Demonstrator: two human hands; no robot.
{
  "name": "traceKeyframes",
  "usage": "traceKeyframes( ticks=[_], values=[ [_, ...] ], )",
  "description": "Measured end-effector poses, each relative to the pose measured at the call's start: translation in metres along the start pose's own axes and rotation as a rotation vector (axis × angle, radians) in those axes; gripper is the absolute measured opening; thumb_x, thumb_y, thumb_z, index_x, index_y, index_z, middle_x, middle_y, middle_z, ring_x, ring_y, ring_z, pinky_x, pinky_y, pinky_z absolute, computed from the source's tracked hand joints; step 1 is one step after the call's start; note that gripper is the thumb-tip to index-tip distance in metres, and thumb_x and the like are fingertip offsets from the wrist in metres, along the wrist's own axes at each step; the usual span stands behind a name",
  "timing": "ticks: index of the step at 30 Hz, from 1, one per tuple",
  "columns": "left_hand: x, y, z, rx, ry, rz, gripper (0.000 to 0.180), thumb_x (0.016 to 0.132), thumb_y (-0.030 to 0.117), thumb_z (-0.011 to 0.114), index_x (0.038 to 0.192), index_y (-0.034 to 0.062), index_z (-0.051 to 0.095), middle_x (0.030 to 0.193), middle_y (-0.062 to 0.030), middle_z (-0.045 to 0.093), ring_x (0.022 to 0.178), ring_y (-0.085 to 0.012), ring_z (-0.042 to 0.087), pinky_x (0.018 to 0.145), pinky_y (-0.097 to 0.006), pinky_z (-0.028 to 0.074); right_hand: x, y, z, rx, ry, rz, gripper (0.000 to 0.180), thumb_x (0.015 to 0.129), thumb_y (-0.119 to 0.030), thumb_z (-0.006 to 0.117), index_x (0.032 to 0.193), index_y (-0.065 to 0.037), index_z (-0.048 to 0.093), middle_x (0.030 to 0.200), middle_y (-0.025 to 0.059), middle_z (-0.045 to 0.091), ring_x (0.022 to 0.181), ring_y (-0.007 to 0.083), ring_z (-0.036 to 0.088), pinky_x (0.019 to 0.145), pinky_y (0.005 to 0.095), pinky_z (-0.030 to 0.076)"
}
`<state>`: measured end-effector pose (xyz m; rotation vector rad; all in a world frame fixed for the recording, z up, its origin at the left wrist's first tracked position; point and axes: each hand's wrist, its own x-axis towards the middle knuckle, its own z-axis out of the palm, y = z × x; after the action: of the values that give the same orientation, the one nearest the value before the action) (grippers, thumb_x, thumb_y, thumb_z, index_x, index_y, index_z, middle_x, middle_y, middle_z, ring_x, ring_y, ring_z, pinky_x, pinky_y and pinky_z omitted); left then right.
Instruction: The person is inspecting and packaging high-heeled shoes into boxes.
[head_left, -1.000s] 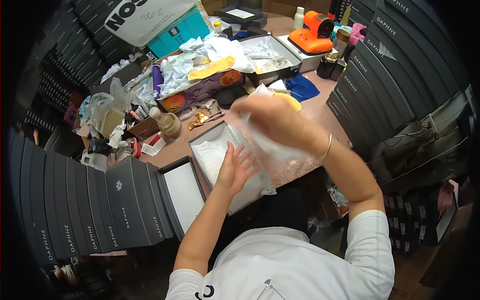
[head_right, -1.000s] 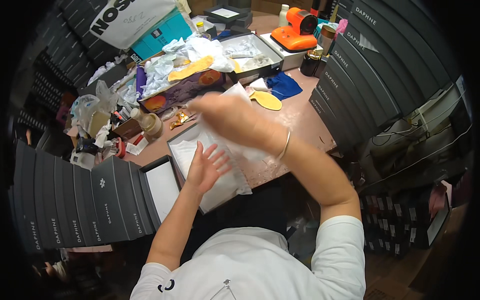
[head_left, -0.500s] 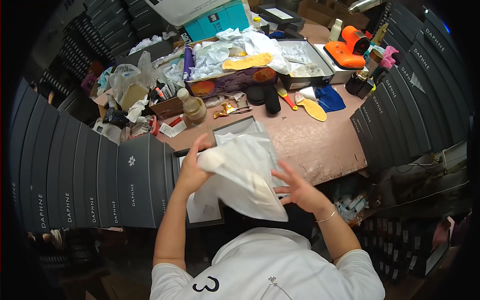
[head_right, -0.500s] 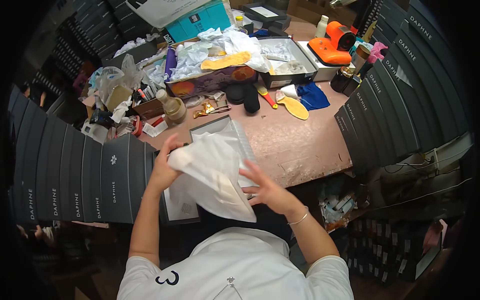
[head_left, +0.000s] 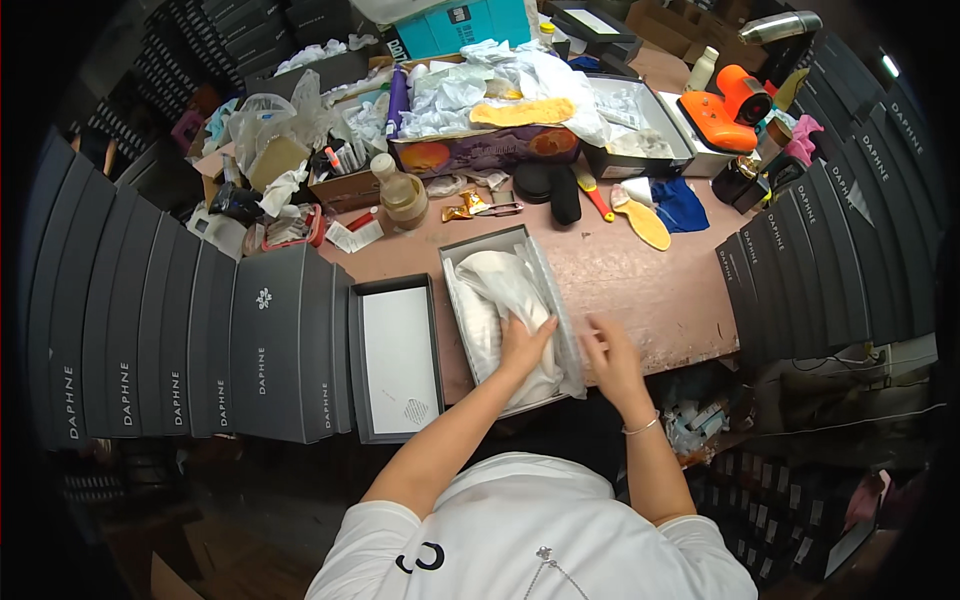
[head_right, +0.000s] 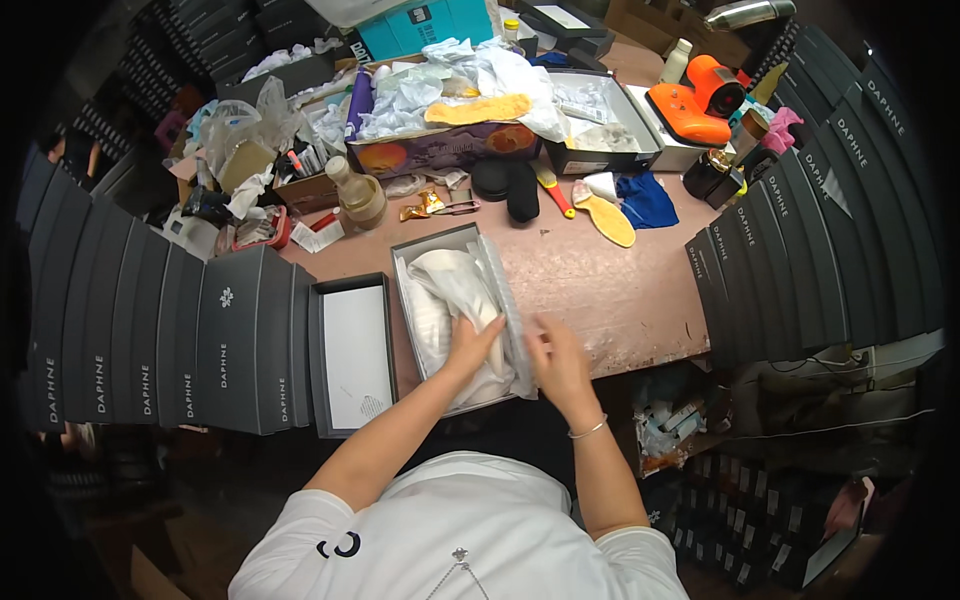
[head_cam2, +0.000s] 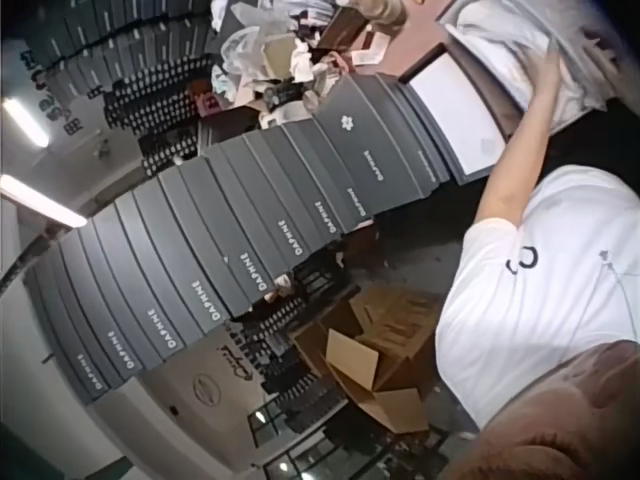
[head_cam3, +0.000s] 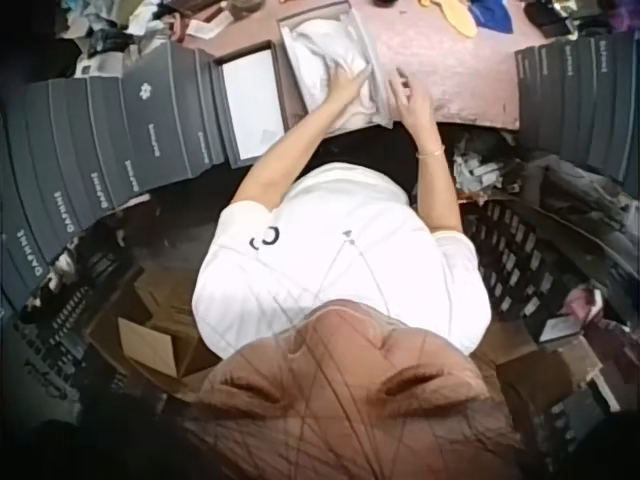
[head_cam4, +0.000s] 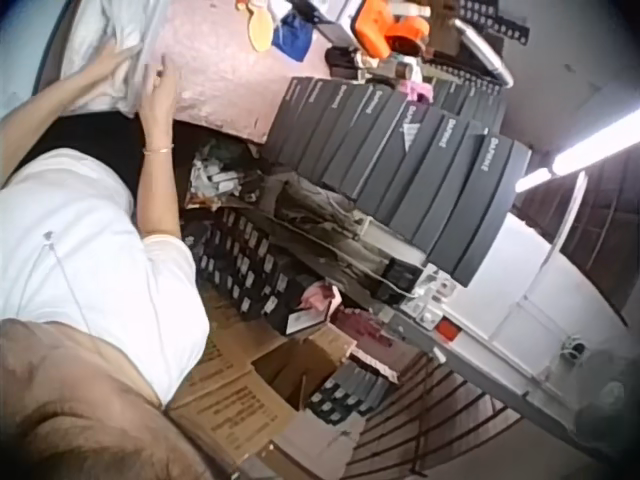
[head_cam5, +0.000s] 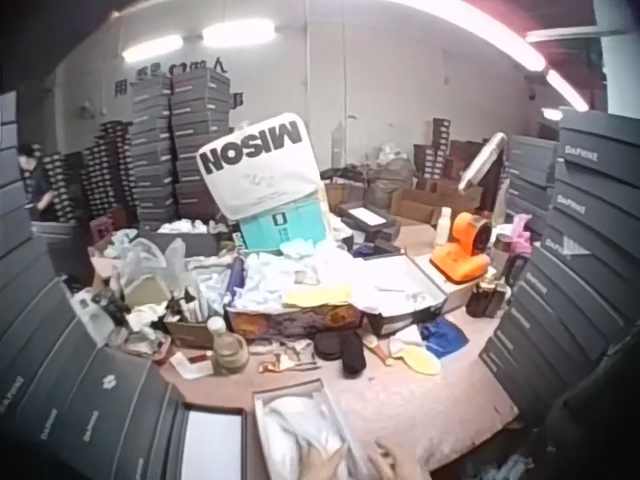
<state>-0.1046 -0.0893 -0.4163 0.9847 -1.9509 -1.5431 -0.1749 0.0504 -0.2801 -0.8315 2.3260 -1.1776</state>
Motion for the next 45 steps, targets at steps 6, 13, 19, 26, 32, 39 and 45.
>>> traceKeyframes(
  ticks=[6, 13, 19, 26, 32, 39, 45],
  values=[
    [0.011, 0.006, -0.025, -0.187, -0.300, -0.089, 0.054, 0.075, 0.024, 0.076, 0.114, -0.0066, 0.055, 0.116, -0.0251, 0.058, 0.106, -0.0368, 0.058, 0.090, -0.042, 0.046, 0.006, 0.107, 0.066, 0.627, -0.211, 0.396, 0.027, 0.095, -0.023, 0.058, 0.104, 0.002, 0.062, 0.086, 0.0044, 0.064, 0.075, 0.0112, 0.056, 0.069, 0.0266, 0.047],
    [0.000, 0.009, -0.049, -0.391, -0.050, -0.227, 0.064, 0.072, 0.011, 0.071, 0.128, -0.0029, 0.044, 0.116, -0.0198, 0.058, 0.105, -0.0277, 0.059, 0.089, -0.037, 0.047, -0.027, -0.025, 0.049, 0.165, 0.048, -0.491, 0.011, 0.090, -0.010, 0.060, 0.095, -0.001, 0.061, 0.085, 0.0088, 0.062, 0.073, 0.0164, 0.057, 0.067, 0.0281, 0.046],
    [-0.027, 0.052, -0.079, 0.361, 0.192, 0.406, 0.052, 0.080, 0.011, 0.067, 0.128, 0.0002, 0.049, 0.123, -0.0172, 0.056, 0.113, -0.0272, 0.056, 0.095, -0.038, 0.045, -0.028, 0.084, -0.037, 0.600, 0.589, 0.107, 0.016, 0.096, -0.013, 0.053, 0.103, -0.001, 0.059, 0.074, -0.0017, 0.054, 0.062, 0.0048, 0.048, 0.057, 0.0188, 0.042],
    [-0.085, -0.016, -0.202, 0.373, -0.111, -0.146, 0.031, 0.084, 0.015, 0.062, 0.111, 0.0014, 0.056, 0.101, -0.0160, 0.063, 0.091, -0.0313, 0.063, 0.081, -0.040, 0.049, 0.014, 0.066, 0.082, 0.314, 0.015, -0.270, 0.066, 0.092, -0.026, 0.056, 0.145, 0.001, 0.028, 0.144, 0.0200, 0.036, 0.134, 0.0314, 0.033, 0.110, 0.0396, 0.027],
    [-0.094, -0.011, -0.188, 0.674, -0.075, 0.106, 0.027, 0.078, 0.014, 0.064, 0.099, -0.0013, 0.057, 0.083, -0.0193, 0.062, 0.075, -0.0347, 0.062, 0.070, -0.043, 0.049, 0.036, -0.044, 0.124, -0.731, -0.293, -0.639, 0.080, 0.085, -0.050, 0.059, 0.142, 0.000, 0.034, 0.145, 0.0241, 0.035, 0.138, 0.0380, 0.027, 0.113, 0.0534, 0.017],
    [-0.101, 0.132, -0.272, -0.507, -0.208, -0.001, 0.027, 0.091, 0.007, 0.056, 0.116, -0.0036, 0.055, 0.101, -0.0077, 0.065, 0.088, -0.0116, 0.062, 0.079, -0.026, 0.050, 0.034, -0.020, 0.103, -0.493, -0.258, -0.602, 0.072, 0.092, -0.046, 0.051, 0.144, 0.000, 0.031, 0.146, 0.0217, 0.035, 0.139, 0.0336, 0.028, 0.114, 0.0503, 0.016],
    [-0.103, 0.085, -0.187, -0.441, -0.226, -0.083, 0.058, 0.094, 0.027, 0.058, 0.138, -0.0030, 0.036, 0.125, -0.0133, 0.054, 0.111, -0.0175, 0.055, 0.094, -0.029, 0.044, 0.018, -0.036, 0.031, 0.216, -0.273, -0.150, 0.060, 0.097, -0.039, 0.048, 0.139, 0.002, 0.036, 0.130, 0.0261, 0.052, 0.121, 0.0355, 0.052, 0.102, 0.0365, 0.039]
  ],
)
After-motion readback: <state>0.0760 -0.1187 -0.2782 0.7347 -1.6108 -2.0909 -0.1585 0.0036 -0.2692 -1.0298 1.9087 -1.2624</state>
